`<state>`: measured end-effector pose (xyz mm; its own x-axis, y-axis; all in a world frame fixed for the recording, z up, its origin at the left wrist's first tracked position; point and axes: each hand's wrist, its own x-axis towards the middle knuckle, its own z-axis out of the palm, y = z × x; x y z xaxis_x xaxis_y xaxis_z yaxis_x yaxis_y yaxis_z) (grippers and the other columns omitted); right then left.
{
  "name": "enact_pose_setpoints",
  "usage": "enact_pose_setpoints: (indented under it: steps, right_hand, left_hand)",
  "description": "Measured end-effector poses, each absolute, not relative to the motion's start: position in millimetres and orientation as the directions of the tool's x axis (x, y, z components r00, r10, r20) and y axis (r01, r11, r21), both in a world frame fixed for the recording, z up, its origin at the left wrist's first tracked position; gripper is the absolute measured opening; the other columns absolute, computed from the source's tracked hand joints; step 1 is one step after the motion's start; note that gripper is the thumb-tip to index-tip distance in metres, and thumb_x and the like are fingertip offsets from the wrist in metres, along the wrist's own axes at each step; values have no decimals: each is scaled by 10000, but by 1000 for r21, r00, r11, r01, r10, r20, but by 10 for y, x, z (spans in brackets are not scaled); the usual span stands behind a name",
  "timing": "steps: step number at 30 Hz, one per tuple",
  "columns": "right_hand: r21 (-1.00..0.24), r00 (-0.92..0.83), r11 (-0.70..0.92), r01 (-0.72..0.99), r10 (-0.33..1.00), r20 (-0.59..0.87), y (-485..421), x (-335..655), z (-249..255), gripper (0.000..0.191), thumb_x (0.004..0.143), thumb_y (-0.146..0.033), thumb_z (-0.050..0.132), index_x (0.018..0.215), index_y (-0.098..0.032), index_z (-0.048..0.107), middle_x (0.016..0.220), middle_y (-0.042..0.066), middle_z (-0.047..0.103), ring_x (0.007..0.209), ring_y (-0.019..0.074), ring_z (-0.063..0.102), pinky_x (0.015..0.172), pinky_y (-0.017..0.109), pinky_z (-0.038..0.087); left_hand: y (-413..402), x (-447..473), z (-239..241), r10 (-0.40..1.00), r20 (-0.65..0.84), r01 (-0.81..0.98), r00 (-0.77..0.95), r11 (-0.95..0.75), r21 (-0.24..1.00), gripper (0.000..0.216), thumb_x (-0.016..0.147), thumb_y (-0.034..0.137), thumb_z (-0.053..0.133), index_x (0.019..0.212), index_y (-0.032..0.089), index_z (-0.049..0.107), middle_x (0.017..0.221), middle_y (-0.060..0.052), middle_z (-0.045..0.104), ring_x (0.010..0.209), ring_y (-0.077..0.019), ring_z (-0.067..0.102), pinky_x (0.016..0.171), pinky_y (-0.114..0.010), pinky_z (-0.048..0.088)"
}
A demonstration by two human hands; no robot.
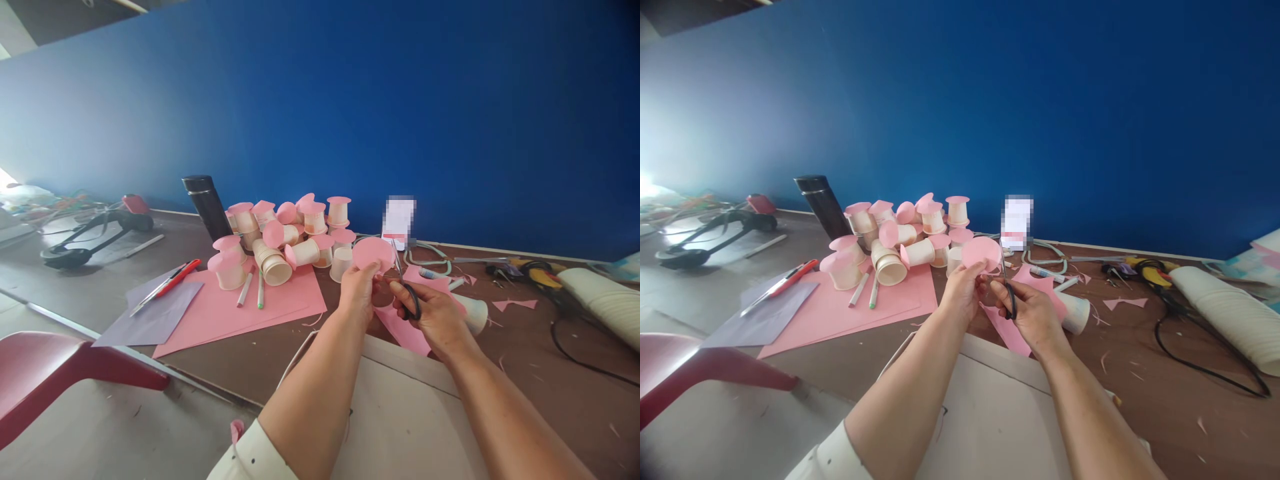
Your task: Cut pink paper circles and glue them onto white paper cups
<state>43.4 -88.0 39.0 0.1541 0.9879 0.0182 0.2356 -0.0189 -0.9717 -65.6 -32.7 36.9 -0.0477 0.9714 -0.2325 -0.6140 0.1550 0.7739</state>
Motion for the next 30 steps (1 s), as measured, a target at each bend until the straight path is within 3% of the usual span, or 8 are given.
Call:
enact_pose_setpoints:
  steps: [30]
  right_hand:
    - [-963,143,-15,270,989,24,-893,432,397,642,687,-760,634,895,-165,752,575,20,583,506,123,485,449,248,328]
  left_hand:
    - [-310,-675,393,965,-254,-630,-62,160,760,174,681,200,731,734,135,579,544,44,480,452,-34,375,442,-158,277]
